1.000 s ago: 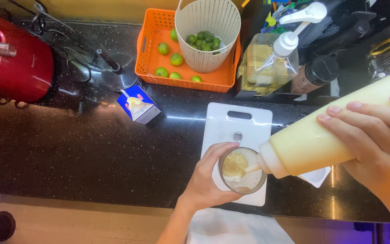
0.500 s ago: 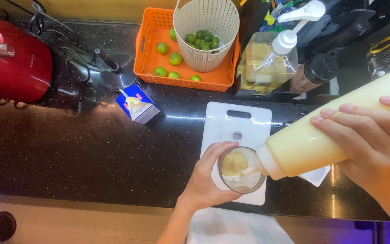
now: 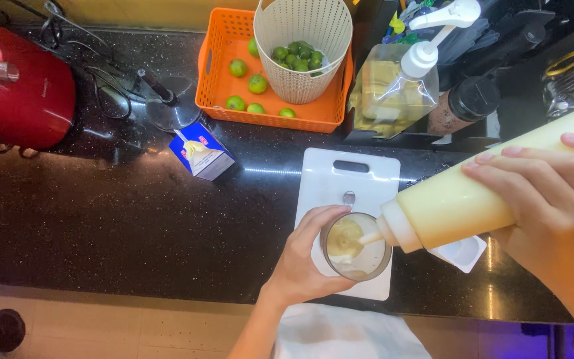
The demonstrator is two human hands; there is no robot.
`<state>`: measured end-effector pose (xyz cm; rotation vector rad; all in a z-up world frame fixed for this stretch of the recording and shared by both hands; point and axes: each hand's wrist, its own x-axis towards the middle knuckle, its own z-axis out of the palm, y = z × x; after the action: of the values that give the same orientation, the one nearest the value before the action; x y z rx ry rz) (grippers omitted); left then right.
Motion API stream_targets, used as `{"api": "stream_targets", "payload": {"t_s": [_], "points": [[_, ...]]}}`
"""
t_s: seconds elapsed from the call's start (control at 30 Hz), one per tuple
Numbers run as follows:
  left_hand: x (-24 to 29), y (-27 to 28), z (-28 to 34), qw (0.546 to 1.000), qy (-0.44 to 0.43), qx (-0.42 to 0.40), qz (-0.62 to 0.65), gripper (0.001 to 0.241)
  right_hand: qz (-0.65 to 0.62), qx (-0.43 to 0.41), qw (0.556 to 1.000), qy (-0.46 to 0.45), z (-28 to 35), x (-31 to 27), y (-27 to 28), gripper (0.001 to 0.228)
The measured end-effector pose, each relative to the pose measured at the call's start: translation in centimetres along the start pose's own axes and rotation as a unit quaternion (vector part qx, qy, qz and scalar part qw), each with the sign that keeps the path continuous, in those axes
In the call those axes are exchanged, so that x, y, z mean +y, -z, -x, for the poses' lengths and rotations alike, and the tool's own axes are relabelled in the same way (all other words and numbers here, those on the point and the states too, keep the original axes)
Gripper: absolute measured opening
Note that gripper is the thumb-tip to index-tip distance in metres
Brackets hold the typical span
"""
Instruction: Prepare a yogurt drink by combining yogurt, syrup, and sliced limes in a glass.
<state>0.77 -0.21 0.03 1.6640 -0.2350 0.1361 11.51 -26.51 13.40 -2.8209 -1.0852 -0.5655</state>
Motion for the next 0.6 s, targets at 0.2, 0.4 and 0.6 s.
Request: {"api": "stream_targets", "payload": {"t_s": [0.2, 0.4, 0.6], "points": [[-0.2, 0.1, -0.3, 1.0, 0.004, 0.007, 0.001, 0.089, 0.014, -0.015, 0.999, -0.039, 2.1, 1.9, -2.2, 0.041], [-0.1, -0.2, -0.4, 1.0, 0.006, -0.001, 0.012, 0.089, -0.053, -0.006, 0.997, -0.063, 2.2, 1.9, -3.2, 0.04], [0.0, -0.4, -0.4, 0.999, 0.027, -0.011, 0.019, 0.089, -0.072, -0.056, 0.991, -0.1, 3.7, 2.4, -4.9, 0.048]]}}
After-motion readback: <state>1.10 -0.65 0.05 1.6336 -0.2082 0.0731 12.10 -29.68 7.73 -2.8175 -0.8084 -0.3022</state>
